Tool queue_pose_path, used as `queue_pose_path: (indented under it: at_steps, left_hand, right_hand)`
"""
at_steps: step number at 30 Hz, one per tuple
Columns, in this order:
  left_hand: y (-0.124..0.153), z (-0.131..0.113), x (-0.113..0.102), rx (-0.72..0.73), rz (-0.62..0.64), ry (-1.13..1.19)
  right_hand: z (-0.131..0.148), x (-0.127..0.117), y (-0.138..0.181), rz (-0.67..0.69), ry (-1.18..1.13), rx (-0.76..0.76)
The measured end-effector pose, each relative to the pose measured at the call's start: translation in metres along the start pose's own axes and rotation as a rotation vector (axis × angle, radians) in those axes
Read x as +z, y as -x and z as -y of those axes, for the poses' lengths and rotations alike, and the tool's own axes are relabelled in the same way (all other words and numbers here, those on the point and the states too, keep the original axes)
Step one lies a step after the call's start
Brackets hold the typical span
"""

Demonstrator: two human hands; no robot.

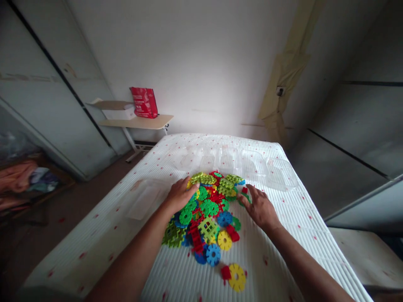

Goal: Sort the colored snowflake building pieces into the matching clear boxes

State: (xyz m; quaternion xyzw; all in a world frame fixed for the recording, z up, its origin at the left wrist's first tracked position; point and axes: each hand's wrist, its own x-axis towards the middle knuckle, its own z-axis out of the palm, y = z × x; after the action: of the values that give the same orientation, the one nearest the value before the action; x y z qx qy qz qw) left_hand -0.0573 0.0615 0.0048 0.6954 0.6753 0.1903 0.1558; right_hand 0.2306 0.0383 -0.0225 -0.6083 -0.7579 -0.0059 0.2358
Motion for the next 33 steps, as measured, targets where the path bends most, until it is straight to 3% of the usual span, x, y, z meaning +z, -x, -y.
queue_pose_path:
  at_steps: [5,14,24,33]
  left_hand:
    - [-0.008,-0.004,-0.005,-0.116,0.177,-0.036]
    - [0.002,-0.023,0.010,-0.112,0.074,-0.135]
    - [0.008,-0.039,0.020,-0.003,-0.029,0.219]
    - [0.009,-0.041,0.032,0.015,0.051,0.751]
  right_hand:
    - [0.010,0.016,0.007,0.013,0.025,0.056]
    - [0.055,0.035,0.005,-0.012,-0.002,0.000]
    - [0.074,0.044,0.006,-0.066,-0.284,-0.021]
    - [0.089,0.042,0.008,-0.073,-0.765,0.241]
